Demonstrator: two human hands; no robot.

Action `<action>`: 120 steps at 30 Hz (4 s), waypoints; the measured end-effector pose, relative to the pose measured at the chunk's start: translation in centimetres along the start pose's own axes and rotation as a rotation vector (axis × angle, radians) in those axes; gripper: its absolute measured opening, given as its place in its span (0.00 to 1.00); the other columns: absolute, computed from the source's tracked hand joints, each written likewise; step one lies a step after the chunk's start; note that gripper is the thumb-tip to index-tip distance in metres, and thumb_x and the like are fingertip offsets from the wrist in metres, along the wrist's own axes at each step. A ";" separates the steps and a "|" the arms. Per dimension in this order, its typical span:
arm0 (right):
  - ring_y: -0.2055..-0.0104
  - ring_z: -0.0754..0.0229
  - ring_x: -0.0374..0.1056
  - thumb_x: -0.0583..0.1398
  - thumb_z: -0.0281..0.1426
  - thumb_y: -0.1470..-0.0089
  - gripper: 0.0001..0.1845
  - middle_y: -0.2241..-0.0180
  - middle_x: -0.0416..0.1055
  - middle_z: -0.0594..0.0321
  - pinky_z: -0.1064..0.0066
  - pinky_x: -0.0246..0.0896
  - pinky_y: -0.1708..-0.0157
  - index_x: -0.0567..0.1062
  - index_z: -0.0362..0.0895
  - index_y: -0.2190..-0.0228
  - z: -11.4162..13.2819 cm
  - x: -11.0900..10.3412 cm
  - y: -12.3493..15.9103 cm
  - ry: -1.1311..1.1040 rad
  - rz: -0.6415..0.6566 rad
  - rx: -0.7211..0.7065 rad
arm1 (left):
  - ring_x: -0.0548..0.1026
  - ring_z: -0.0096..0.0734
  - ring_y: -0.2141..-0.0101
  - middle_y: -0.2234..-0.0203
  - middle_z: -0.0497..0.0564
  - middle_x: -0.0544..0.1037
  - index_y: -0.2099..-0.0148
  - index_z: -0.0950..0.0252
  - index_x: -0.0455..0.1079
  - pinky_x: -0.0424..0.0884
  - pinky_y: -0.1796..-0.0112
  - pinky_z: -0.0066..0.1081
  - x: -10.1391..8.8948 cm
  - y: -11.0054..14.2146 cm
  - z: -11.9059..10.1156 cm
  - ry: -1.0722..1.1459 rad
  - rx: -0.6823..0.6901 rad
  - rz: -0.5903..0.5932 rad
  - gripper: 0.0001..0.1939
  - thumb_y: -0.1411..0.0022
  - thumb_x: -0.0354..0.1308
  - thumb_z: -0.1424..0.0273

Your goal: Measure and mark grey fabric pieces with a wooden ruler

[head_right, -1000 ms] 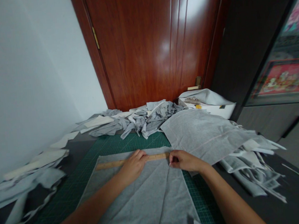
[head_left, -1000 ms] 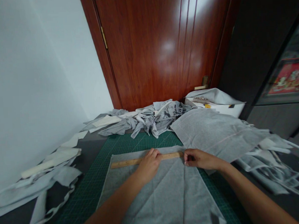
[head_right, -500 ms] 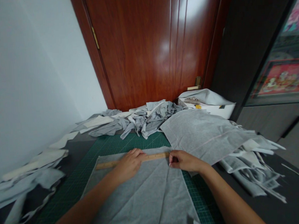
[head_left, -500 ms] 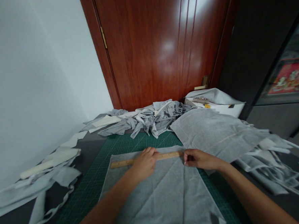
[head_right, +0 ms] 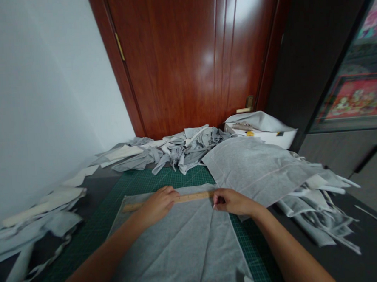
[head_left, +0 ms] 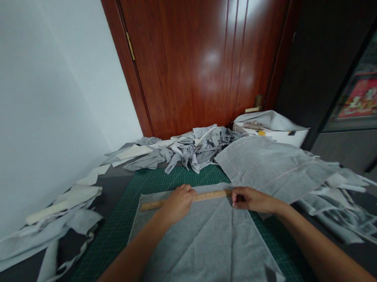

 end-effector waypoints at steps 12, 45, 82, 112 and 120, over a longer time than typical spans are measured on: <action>0.69 0.61 0.63 0.60 0.33 0.52 0.06 0.73 0.68 0.64 0.72 0.58 0.69 0.70 0.43 0.72 0.5 -0.1 0.2 -0.009 -0.003 0.028 | 0.67 0.38 0.55 0.59 0.56 0.71 0.53 0.65 0.69 0.63 0.52 0.36 0.3 -0.3 -0.2 0.010 0.009 -0.030 0.17 0.40 0.43 0.81; 0.71 0.61 0.62 0.60 0.34 0.51 0.07 0.74 0.67 0.64 0.72 0.57 0.71 0.70 0.43 0.72 0.3 0.0 0.1 -0.017 0.009 0.012 | 0.67 0.37 0.57 0.61 0.55 0.71 0.55 0.65 0.69 0.63 0.53 0.35 0.5 -0.2 0.5 -0.022 0.002 -0.028 0.16 0.40 0.44 0.82; 0.72 0.62 0.61 0.58 0.35 0.48 0.08 0.75 0.65 0.66 0.73 0.53 0.71 0.69 0.43 0.73 0.9 -1.1 -0.5 -0.069 -0.168 0.016 | 0.41 0.47 0.35 0.34 0.51 0.50 0.33 0.52 0.46 0.38 0.39 0.54 2.7 3.9 -3.5 0.072 0.265 -0.024 0.32 0.35 0.43 0.49; 0.81 0.67 0.60 0.62 0.44 0.56 0.16 0.79 0.66 0.69 0.75 0.54 0.81 0.65 0.45 0.74 4.7 7.4 -12.8 -0.789 -0.573 -0.085 | 0.49 0.52 0.37 0.37 0.63 0.55 0.35 0.71 0.53 0.50 0.42 0.57 3.8 4.8 -3.5 -0.023 -0.182 -0.040 0.32 0.32 0.36 0.55; 0.81 0.66 0.59 0.60 0.42 0.53 0.13 0.80 0.64 0.70 0.73 0.54 0.80 0.66 0.46 0.74 4.8 7.3 -12.6 -0.646 -0.622 -0.088 | 0.47 0.54 0.36 0.36 0.63 0.53 0.35 0.71 0.53 0.51 0.43 0.57 4.0 4.7 -3.7 -0.046 -0.211 -0.013 0.31 0.33 0.40 0.58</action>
Point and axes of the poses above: each hand's wrist, its own y-axis away from the middle knuckle, its own x-axis out of the palm, z = x × y, the point moved 5 cm from there along -y, towards the middle knuckle
